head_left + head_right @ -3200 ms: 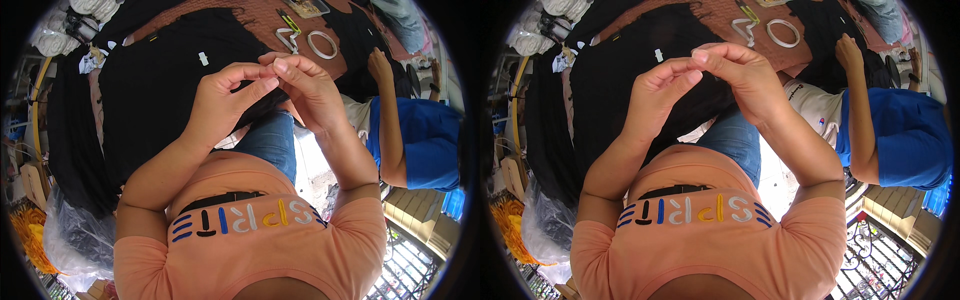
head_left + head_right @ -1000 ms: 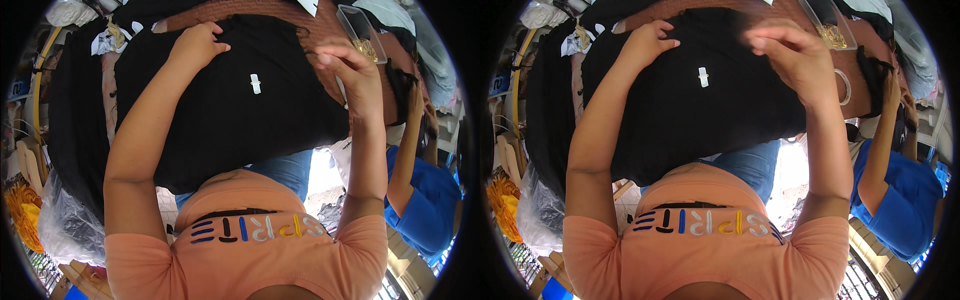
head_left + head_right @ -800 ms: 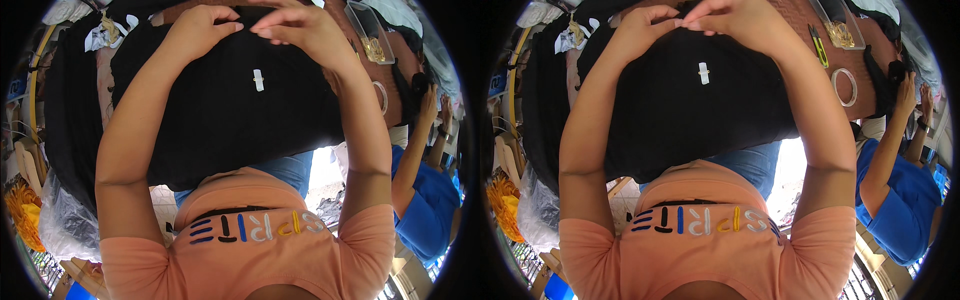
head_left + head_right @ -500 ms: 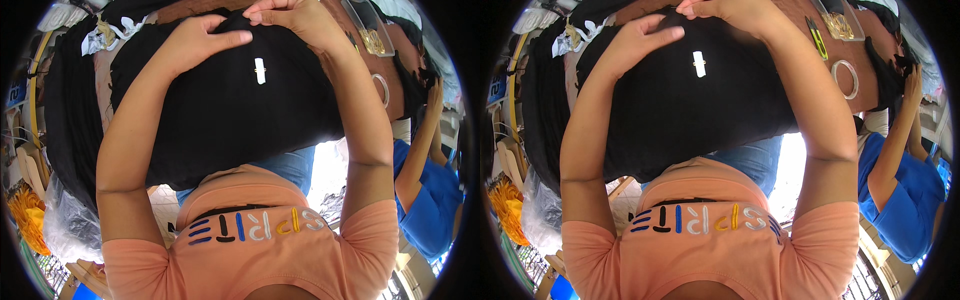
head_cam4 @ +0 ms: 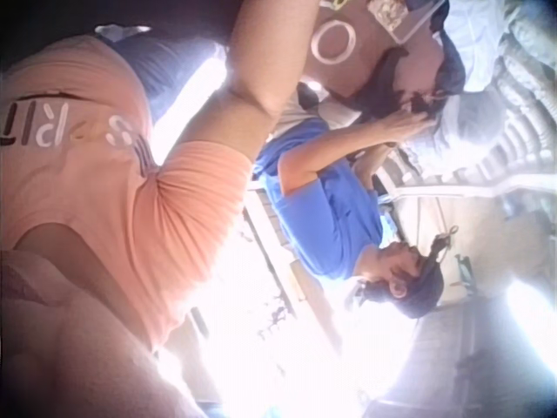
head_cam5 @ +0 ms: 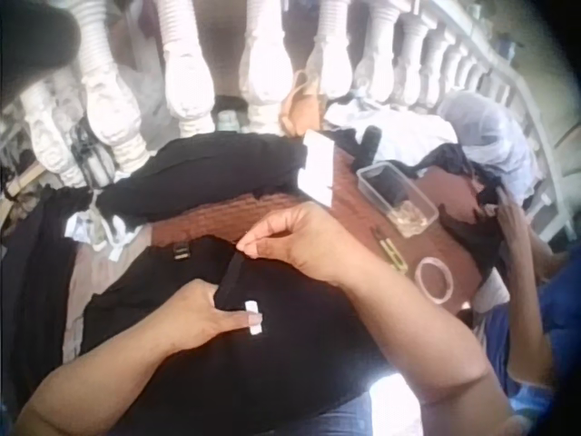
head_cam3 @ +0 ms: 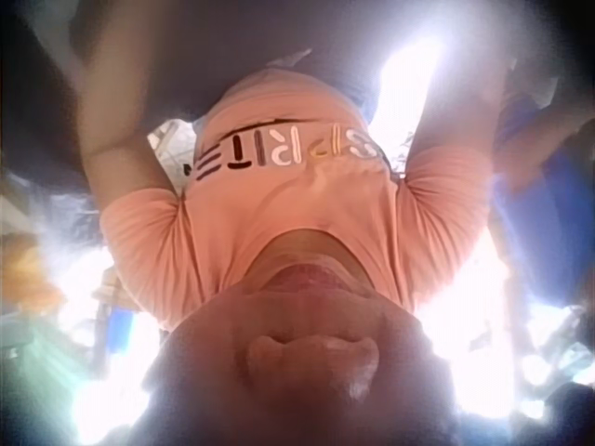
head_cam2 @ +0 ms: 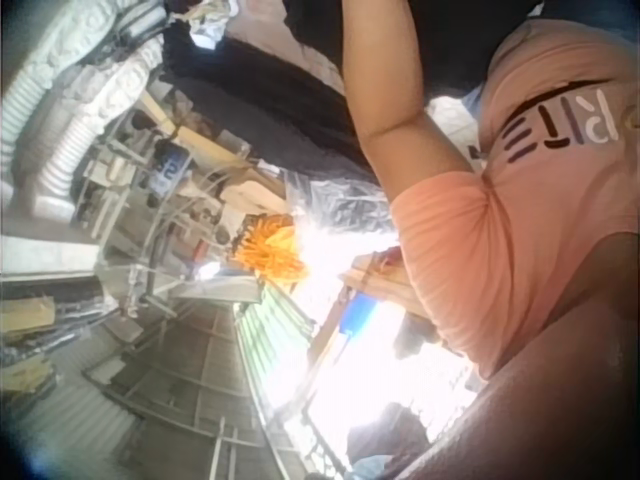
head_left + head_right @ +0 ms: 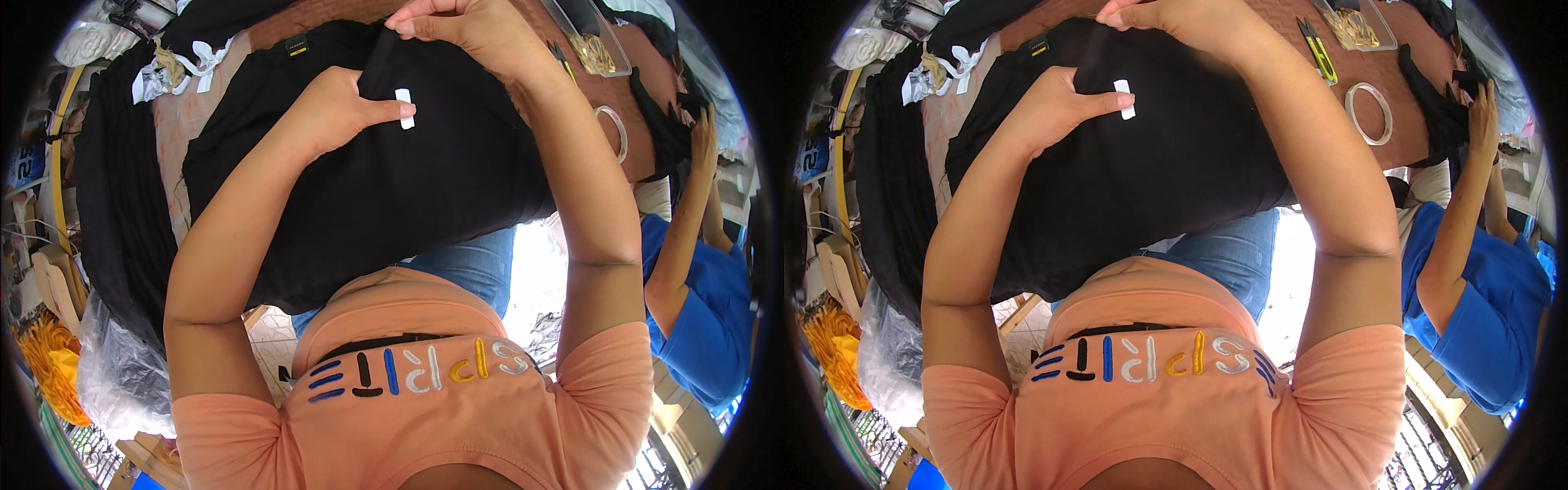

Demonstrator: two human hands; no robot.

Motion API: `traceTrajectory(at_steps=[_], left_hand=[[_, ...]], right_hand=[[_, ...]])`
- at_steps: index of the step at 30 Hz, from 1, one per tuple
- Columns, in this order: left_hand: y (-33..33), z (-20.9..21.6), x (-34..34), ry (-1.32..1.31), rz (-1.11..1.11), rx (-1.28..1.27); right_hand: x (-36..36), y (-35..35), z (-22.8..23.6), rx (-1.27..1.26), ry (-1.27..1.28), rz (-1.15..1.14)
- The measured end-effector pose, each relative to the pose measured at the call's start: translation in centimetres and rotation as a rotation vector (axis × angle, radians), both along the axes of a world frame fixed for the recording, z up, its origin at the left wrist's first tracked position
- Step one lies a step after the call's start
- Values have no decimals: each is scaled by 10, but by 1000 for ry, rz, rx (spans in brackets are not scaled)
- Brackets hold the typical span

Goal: The person attaches white tags to black garments using a plastic tagging fastener and a tagging tool.

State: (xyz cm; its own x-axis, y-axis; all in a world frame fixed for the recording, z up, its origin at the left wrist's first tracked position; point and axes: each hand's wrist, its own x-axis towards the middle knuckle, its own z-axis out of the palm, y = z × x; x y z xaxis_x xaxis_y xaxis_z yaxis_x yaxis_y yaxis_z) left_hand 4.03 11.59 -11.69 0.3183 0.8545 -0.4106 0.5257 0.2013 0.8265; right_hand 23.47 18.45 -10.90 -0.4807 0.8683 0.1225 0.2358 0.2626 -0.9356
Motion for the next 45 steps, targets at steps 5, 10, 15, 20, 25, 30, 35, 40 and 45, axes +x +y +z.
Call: traceTrajectory(at_steps=[5,10,15,20,25,30,35,40,45], left_hand=[[-4,-9,-5,-21,-24,47],[-3,4,3,183,-85,203],[-3,10,-2,76,-44,130],[-1,6,-4,121,-58,199],[-2,10,-2,137,-78,215],[-3,10,-2,128,-76,211],[-4,12,-2,118,-94,205],[-5,8,-2,70,-87,186],[-5,8,-3,73,-86,195]], right_hand=[[-23,9,24,86,-95,-17],[-61,26,9,-187,-278,507],[-41,36,34,-42,-789,888],[-33,38,39,-241,-862,941],[-26,36,37,-322,-848,914],[-21,35,35,-361,-800,875],[-17,35,39,-347,-750,887],[-17,39,27,-359,-743,876],[-22,35,36,-394,-746,895]])
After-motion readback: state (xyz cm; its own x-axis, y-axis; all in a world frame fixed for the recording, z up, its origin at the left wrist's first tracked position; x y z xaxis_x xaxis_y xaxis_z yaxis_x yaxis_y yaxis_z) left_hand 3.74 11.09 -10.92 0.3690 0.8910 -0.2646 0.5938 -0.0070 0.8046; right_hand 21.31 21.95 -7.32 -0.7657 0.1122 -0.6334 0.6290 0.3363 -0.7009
